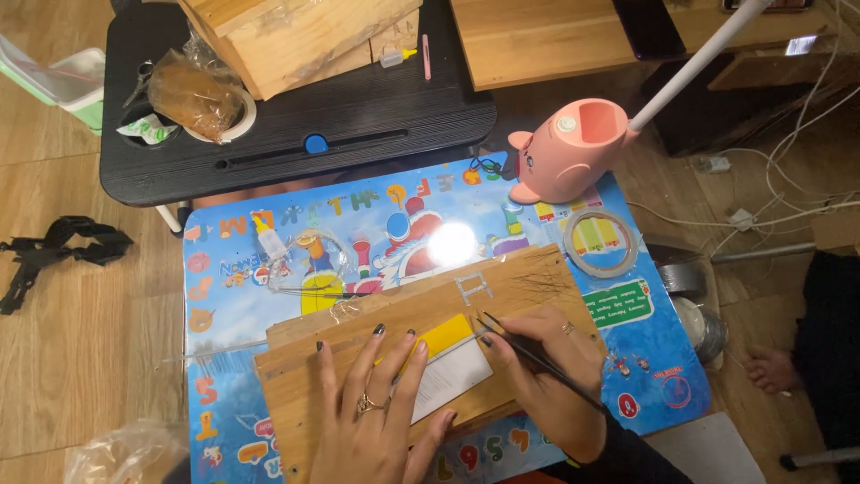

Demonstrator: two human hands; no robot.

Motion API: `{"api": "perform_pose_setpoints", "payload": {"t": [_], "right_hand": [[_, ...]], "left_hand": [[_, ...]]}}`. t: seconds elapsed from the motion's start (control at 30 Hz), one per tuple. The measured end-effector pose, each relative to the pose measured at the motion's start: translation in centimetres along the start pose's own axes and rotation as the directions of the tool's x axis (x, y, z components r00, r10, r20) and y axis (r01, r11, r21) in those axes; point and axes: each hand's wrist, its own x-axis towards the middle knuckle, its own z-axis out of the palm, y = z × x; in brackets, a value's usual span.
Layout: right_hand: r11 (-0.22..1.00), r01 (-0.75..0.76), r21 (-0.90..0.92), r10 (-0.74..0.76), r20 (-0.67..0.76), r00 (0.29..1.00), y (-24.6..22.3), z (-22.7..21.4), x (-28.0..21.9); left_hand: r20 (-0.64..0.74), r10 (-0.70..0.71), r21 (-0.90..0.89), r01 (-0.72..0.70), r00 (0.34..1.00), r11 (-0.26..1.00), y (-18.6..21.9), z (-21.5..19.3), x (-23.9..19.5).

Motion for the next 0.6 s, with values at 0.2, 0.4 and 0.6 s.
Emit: {"api": "perform_pose_setpoints", "payload": {"t": [0.2,0.4,0.6], "right_hand": [[0.996,0.049,-0.076,-0.053,-0.059,0.997,0.0,1.2,-0.7],[0.998,-0.008,-0.057,0.005,-0.061,0.998,0.0,0.7,-0.3],[0.997,-0.071,-0.011,0.071,-0.025,0.997,0.3,-0.4,0.4]], "left_hand": [[0.023,-0.024,-0.007,0.024,0.999,1.0,-0.1,0.3,-0.1],[0.004,-0.017,0.003,0.017,1.0,1.0,0.1,0.0,0.2],[0.029,-0.038,0.016,0.038,0.999,0.999,0.2,0.5,-0.2]]}}
